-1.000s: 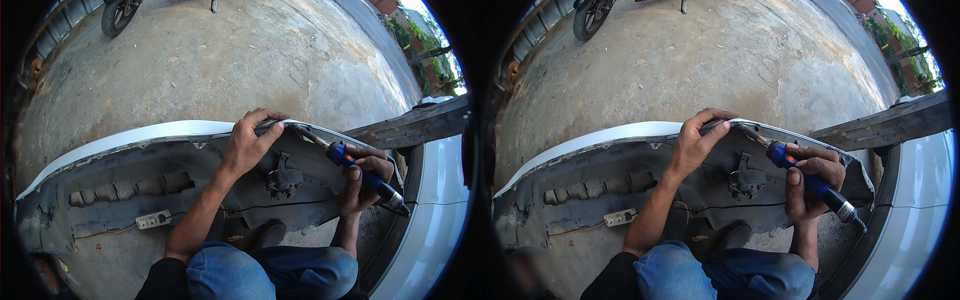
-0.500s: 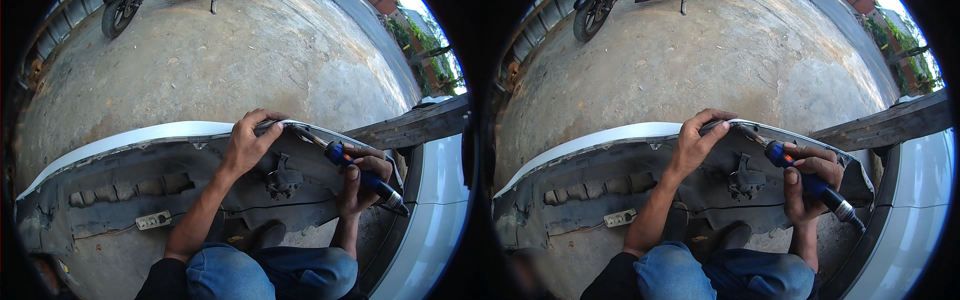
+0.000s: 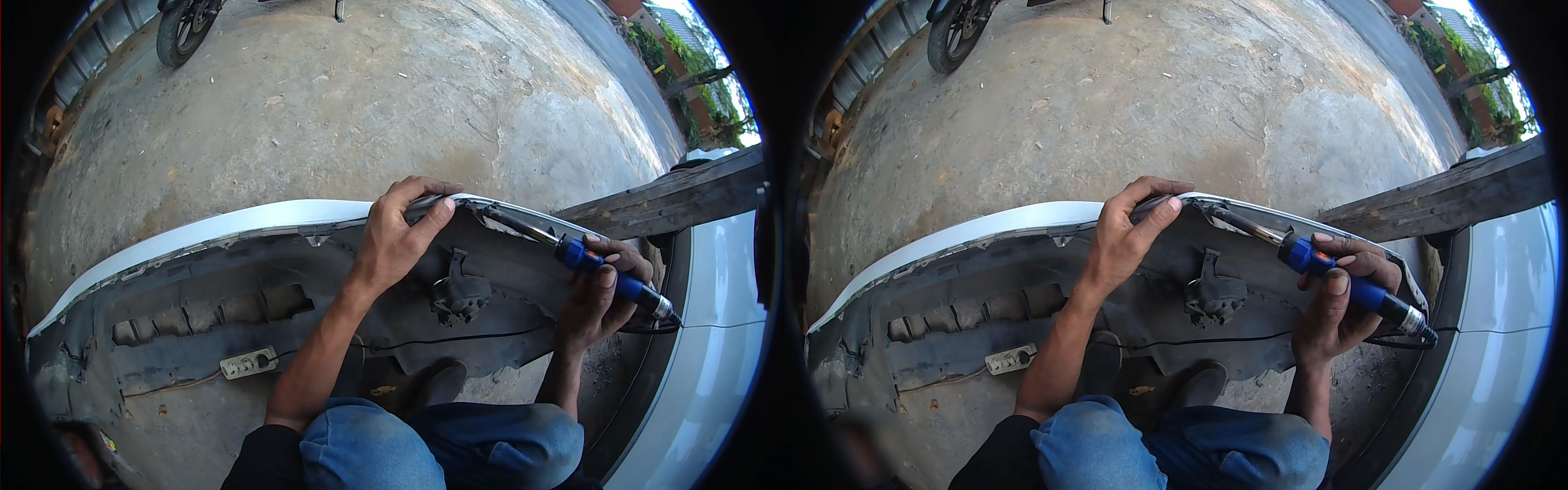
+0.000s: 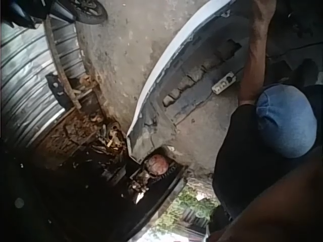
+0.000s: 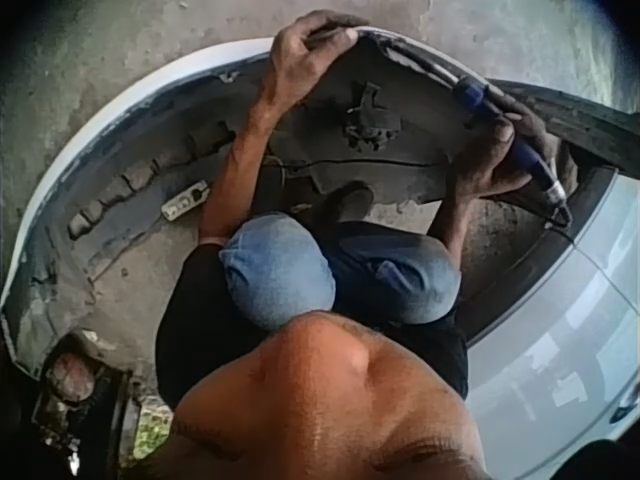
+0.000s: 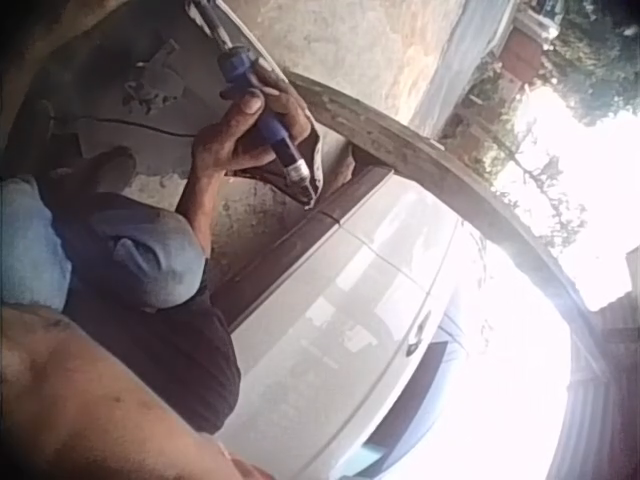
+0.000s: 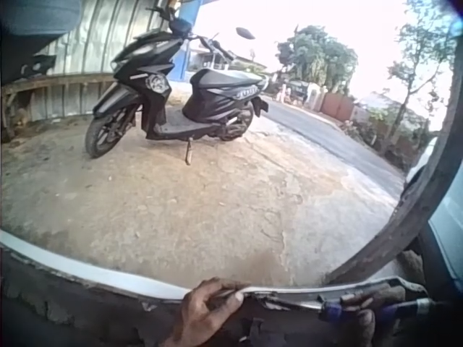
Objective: Using tools such as a soldering iron, screwdriver, and pliers to repair or modify a plastic car bumper component.
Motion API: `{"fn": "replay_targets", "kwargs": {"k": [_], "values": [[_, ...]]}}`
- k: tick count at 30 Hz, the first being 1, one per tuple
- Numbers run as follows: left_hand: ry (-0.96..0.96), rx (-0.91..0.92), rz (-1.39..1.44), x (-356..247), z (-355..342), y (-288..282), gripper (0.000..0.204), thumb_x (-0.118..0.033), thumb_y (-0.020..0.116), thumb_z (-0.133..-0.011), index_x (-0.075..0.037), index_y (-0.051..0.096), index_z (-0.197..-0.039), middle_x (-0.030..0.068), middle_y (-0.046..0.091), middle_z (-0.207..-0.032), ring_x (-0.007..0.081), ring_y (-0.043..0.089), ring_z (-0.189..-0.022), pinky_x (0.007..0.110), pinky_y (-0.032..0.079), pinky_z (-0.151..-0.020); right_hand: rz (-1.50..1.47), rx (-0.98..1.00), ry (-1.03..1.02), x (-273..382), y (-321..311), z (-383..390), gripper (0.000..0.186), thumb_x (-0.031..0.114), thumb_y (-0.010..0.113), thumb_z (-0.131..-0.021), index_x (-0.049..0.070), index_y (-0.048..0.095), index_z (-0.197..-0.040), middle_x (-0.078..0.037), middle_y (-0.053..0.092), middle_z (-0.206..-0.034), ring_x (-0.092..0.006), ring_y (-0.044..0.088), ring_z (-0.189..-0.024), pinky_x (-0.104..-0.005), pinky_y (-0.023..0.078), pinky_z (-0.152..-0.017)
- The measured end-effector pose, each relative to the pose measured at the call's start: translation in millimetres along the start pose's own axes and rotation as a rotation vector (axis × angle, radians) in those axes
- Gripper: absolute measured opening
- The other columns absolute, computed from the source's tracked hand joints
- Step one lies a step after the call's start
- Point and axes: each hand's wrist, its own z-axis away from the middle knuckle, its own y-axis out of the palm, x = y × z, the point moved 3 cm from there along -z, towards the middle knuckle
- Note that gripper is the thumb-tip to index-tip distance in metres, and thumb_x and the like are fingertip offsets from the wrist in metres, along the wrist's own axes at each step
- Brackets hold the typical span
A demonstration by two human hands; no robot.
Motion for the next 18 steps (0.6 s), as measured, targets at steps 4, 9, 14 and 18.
{"fn": "replay_targets", "kwargs": {"k": [4,9,14,18], "values": [[0.023,-0.003,-0.028,-2,0,0,0.04,-0.033,0.075,-0.102,0.0,0.076,-0.124,0.0106,0.077,-0.112,0.0176,0.07,-0.109,0.032,0.052,-0.1,-0.012,0.017,-0.01,1,1,0,0.027,0.027,0.066,-0.108,0.004,0.051,-0.114,-0.02,0.067,-0.108,-0.0219,0.072,-0.098,-0.0282,0.061,-0.064],[-0.006,-0.009,-0.035,-2,1,0,0.039,-0.032,0.078,-0.1,0.0,0.076,-0.123,0.0113,0.077,-0.113,0.019,0.07,-0.111,0.033,0.052,-0.102,-0.016,0.041,0.001,0,8,2,0.025,0.024,0.065,-0.108,0.004,0.051,-0.114,-0.02,0.067,-0.108,-0.0227,0.073,-0.1,-0.0286,0.062,-0.065],[-0.019,-0.02,0.014,-1,0,3,0.041,-0.037,0.081,-0.096,-0.003,0.078,-0.12,0.0162,0.074,-0.115,0.0272,0.071,-0.112,0.038,0.054,-0.101,-0.007,0.029,0.005,-1,6,0,0.025,0.023,0.065,-0.108,0.003,0.051,-0.115,-0.02,0.067,-0.108,-0.0233,0.073,-0.103,-0.0292,0.062,-0.066],[-0.025,-0.014,-0.013,-3,-1,2,0.042,-0.036,0.081,-0.097,-0.002,0.077,-0.121,0.0137,0.076,-0.113,0.0227,0.071,-0.111,0.035,0.053,-0.101,0.008,0.018,0.025,0,9,-2,0.025,0.025,0.063,-0.11,0.004,0.053,-0.116,-0.018,0.067,-0.11,-0.0217,0.071,-0.1,-0.0277,0.058,-0.065]]}}
